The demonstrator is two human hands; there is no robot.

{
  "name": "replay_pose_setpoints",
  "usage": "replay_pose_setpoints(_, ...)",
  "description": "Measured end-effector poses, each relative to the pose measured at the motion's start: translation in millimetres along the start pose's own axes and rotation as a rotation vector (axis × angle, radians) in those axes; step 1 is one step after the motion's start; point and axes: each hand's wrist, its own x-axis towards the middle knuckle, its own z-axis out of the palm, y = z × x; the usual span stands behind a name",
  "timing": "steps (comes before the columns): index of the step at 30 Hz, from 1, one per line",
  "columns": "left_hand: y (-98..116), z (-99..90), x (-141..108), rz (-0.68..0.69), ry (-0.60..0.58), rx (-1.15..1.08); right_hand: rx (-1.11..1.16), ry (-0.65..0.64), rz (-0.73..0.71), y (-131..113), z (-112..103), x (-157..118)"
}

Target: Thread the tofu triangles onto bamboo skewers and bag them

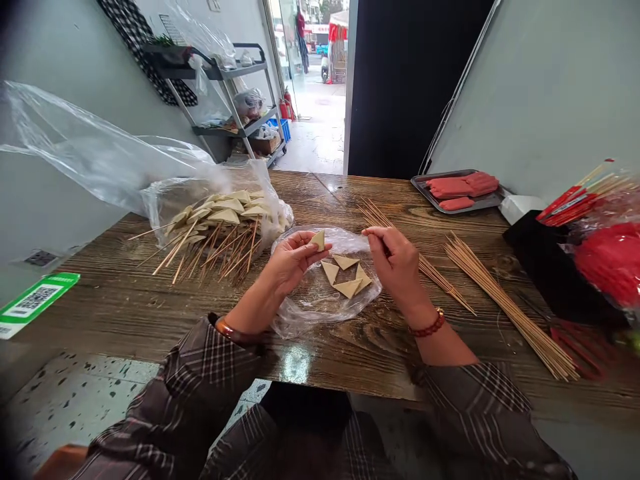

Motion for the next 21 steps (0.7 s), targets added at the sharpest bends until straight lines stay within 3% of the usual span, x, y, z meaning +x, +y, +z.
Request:
replay_pose_setpoints(7, 0, 3.1, 0, 0.182, -0.057, 0.426, 0.138, 0.026, 0.181, 3, 1, 1)
replay_pose_setpoints(10, 3, 6.5, -2, 0.273, 0.017, 0.654, 0.128, 0.035, 0.161, 2, -2, 6)
replay_pose_setpoints(13, 5, 8.2, -4, 0.347, 0.083, 0.764, 0.128, -0.05, 0.204, 2, -3, 7)
replay_pose_setpoints(18, 4, 4.3, -2, 0.187, 0.059, 0.357, 0.494, -0.322, 0.464, -1, 2, 3)
replay_pose_setpoints(21, 6, 0.9, 0, 0.073, 0.071, 0.159, 0.655, -0.423, 0.53, -10, 8, -1)
